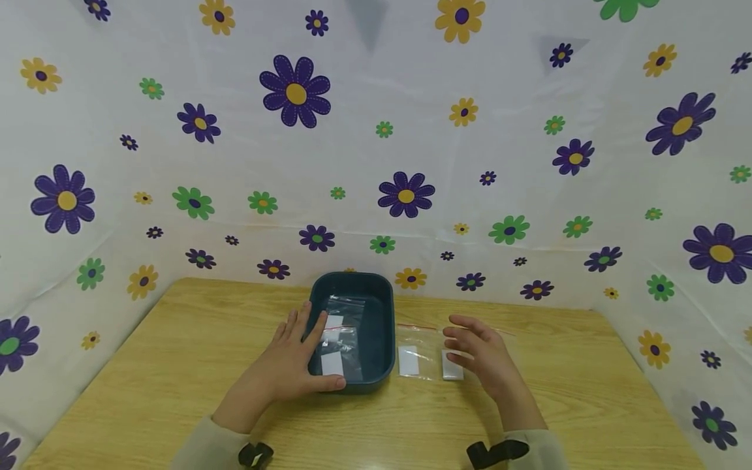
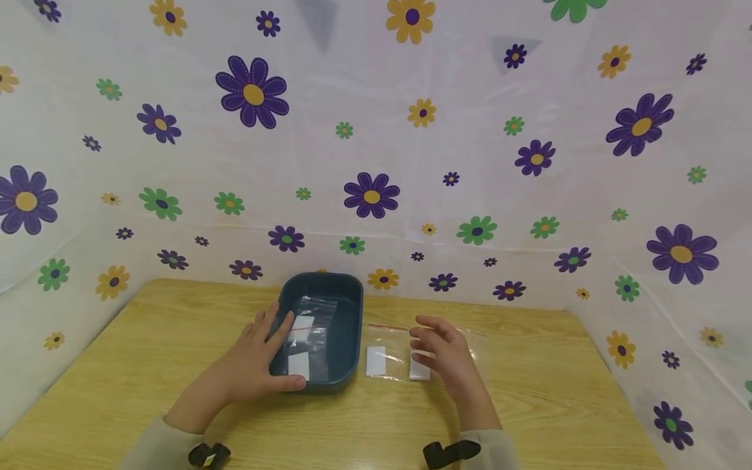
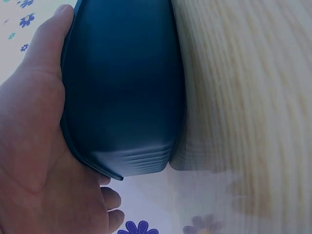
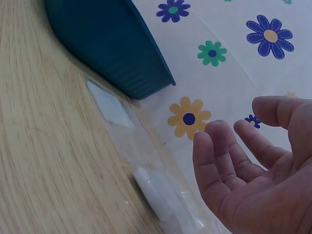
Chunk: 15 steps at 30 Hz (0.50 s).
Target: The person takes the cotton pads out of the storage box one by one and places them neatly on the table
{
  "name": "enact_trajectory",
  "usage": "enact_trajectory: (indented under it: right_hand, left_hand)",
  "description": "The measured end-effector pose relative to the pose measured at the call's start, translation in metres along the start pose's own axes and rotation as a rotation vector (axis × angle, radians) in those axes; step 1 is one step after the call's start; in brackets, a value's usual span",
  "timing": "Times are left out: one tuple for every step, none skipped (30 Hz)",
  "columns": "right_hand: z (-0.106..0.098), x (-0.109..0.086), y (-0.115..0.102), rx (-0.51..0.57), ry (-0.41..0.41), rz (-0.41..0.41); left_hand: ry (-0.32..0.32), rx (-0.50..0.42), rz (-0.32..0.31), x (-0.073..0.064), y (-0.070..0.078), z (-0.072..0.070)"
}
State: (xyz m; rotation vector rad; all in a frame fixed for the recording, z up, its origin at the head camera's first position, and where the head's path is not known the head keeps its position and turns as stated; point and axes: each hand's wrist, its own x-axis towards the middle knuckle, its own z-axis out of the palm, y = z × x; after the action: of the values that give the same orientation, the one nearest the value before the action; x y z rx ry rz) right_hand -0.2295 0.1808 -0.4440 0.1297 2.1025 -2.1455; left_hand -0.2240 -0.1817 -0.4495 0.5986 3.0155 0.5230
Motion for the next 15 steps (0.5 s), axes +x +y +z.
enact_trajectory:
  right_hand:
    - [0.001, 0.000, 0.000, 0.002, 0.004, 0.000]
    - [0.001, 0.000, -0.001, 0.009, 0.007, 0.000]
    - [0.002, 0.000, -0.002, 0.018, 0.007, 0.000]
    - [0.003, 0.000, -0.002, 0.030, 0.006, 0.002]
    - [0.004, 0.001, -0.003, 0.042, 0.004, 0.004]
    - [0.006, 0.001, -0.004, 0.049, 0.001, 0.005]
    - [0.007, 0.000, -0.005, 0.058, -0.003, 0.006]
    - [0.009, 0.000, -0.007, 0.069, -0.008, 0.005]
    - [0.012, 0.000, -0.008, 0.074, -0.014, 0.004]
    - [0.015, -0.001, -0.010, 0.078, -0.022, -0.001]
    - [0.018, -0.002, -0.011, 0.084, -0.034, -0.006]
    - [0.022, -0.002, -0.013, 0.088, -0.046, -0.009]
    - [0.027, -0.003, -0.014, 0.094, -0.064, -0.012]
    - [0.031, -0.003, -0.015, 0.099, -0.085, -0.014]
    - [0.036, -0.004, -0.016, 0.100, -0.114, -0.017]
  left_hand:
    - [0.000, 0.004, -0.002, 0.000, 0.000, 0.000]
    - [0.000, 0.007, -0.003, 0.000, 0.000, 0.000]
    - [0.001, 0.013, -0.005, 0.000, 0.000, 0.000]
    - [0.003, 0.019, -0.007, 0.000, 0.001, -0.001]
    - [0.003, 0.026, -0.010, 0.000, 0.001, -0.001]
    - [0.004, 0.034, -0.012, 0.000, 0.001, -0.001]
    - [0.007, 0.040, -0.013, 0.000, 0.001, -0.001]
    - [0.010, 0.045, -0.013, 0.000, 0.001, -0.001]
    - [0.014, 0.052, -0.013, 0.001, 0.002, 0.000]
    - [0.017, 0.059, -0.013, 0.001, 0.002, 0.000]
    - [0.019, 0.063, -0.013, 0.001, 0.002, 0.000]
    - [0.021, 0.065, -0.012, 0.001, 0.002, 0.001]
    - [0.022, 0.066, -0.010, 0.001, 0.002, 0.001]
    - [0.021, 0.068, -0.009, 0.001, 0.001, 0.001]
    - [0.021, 0.070, -0.009, 0.001, 0.001, 0.001]
